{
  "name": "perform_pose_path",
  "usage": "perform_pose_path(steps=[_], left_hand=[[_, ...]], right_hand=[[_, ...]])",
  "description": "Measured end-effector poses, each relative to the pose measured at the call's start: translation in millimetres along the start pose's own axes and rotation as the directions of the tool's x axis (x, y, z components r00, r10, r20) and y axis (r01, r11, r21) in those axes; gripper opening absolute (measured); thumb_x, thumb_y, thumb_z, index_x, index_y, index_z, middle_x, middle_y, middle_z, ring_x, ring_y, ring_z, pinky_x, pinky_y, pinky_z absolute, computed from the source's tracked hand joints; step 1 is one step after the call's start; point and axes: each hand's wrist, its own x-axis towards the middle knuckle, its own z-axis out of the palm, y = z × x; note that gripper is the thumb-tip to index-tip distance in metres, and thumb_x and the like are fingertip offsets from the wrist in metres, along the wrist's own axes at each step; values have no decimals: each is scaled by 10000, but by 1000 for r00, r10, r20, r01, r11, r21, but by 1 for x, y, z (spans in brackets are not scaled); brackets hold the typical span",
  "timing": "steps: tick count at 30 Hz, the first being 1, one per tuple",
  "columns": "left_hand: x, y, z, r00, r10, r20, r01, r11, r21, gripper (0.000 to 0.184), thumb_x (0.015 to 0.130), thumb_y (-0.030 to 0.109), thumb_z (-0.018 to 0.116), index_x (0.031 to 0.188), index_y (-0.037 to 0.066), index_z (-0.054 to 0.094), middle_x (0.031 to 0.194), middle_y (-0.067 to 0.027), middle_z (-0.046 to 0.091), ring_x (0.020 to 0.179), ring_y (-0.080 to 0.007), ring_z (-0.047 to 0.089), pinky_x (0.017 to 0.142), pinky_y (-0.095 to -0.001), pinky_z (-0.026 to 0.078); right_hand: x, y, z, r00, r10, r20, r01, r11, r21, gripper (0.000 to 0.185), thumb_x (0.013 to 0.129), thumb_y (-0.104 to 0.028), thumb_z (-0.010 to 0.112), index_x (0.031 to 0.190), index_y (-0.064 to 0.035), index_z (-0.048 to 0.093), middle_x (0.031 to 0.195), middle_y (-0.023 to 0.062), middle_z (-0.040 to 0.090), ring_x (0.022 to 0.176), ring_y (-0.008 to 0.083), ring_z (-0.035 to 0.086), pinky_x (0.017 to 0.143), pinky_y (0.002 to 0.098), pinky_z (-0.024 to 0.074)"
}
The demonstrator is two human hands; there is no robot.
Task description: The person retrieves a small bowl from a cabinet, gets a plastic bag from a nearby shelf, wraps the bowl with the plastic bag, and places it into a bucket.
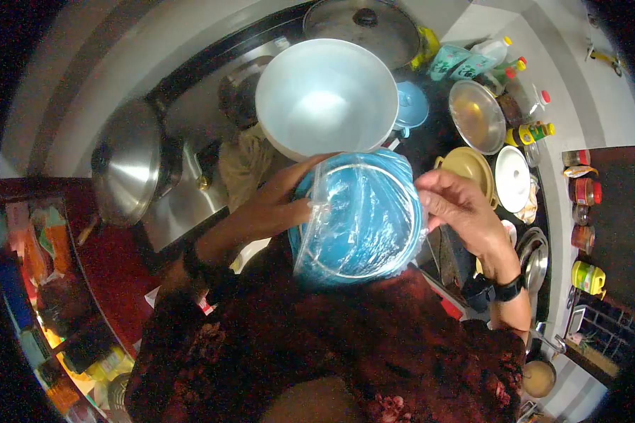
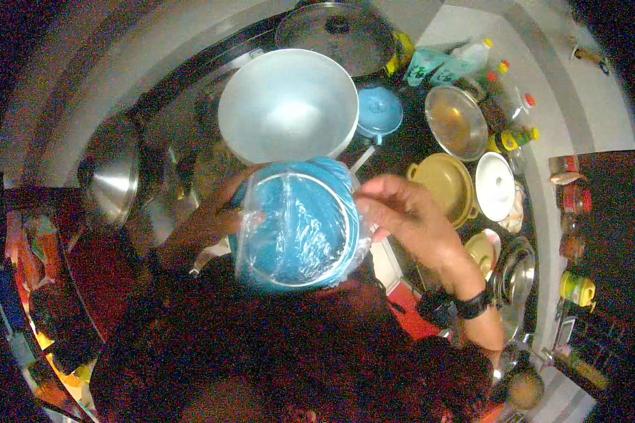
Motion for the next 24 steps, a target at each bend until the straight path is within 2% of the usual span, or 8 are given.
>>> perform_pose_path(steps=[5, 7, 9, 15, 17, 19, 21, 24], left_hand=[[0, -5, -2, 1000, 23, 5, -22, 1000, -19, 657, 761, 235, 515, 1309, -27, 266, 1251, -146, 408, 1139, -200, 411, 967, -327, 316], [0, -6, -2, 1000, 1, 7, -1, 999, -38, 659, 763, 242, 520, 1309, -27, 266, 1255, -144, 406, 1142, -201, 409, 967, -329, 316], [0, -13, -2, 999, 48, -4, -48, 997, -63, 651, 769, 241, 523, 1306, -29, 272, 1250, -141, 413, 1135, -199, 414, 965, -326, 318], [5, -4, -2, 1000, 7, 20, -7, 1000, -11, 621, 770, 193, 506, 1303, -31, 279, 1246, -142, 419, 1129, -196, 422, 970, -324, 309], [5, -7, -5, 999, 39, 22, -38, 999, -29, 620, 765, 183, 504, 1304, -26, 281, 1246, -141, 419, 1129, -197, 423, 972, -324, 307], [5, -13, -7, 997, 71, 15, -70, 996, -55, 619, 760, 174, 502, 1305, -20, 284, 1247, -139, 419, 1129, -198, 423, 973, -324, 305], [10, -18, -10, 974, 222, 46, -222, 975, -2, 611, 752, 166, 494, 1303, -10, 296, 1239, -134, 425, 1131, -198, 418, 973, -319, 302], [8, -8, -2, 999, 14, 39, -10, 996, -93, 606, 750, 164, 486, 1301, -5, 299, 1236, -131, 428, 1137, -198, 410, 973, -316, 298]], right_hand=[[14, 34, 1, 975, 84, 205, -177, 854, 489, 176, 792, -133, 607, 942, -53, 560, 813, 1, 575, 701, 83, 544, 589, 218, 459], [16, 32, -1, 985, 49, 163, -101, 939, 328, 152, 778, -76, 596, 918, -46, 543, 805, 1, 561, 691, 76, 526, 604, 207, 440], [24, 42, 6, 902, -430, -28, 408, 874, -264, 132, 776, -31, 572, 896, -31, 517, 799, 10, 547, 681, 73, 509, 616, 197, 422], [54, 57, 6, 869, -464, -173, 425, 878, -218, 177, 816, -48, 515, 991, -22, 516, 885, 56, 578, 843, 121, 540, 750, 238, 431], [66, 76, 2, 985, -52, 162, -70, 743, 666, 302, 843, -170, 491, 1108, -25, 503, 1018, 83, 587, 917, 165, 558, 821, 288, 434], [70, 89, -8, 969, -29, 244, -129, 787, 604, 452, 862, -327, 463, 1201, -29, 443, 1156, 106, 532, 1018, 212, 531, 892, 346, 414], [62, 76, -5, 941, -101, 322, -220, 541, 812, 554, 858, -408, 462, 1252, -27, 380, 1215, 111, 484, 1085, 221, 489, 928, 369, 387], [41, 69, 7, 931, -72, 358, -202, 715, 669, 728, 783, -471, 550, 1284, 0, 312, 1259, 134, 428, 1130, 233, 444, 954, 362, 362]])
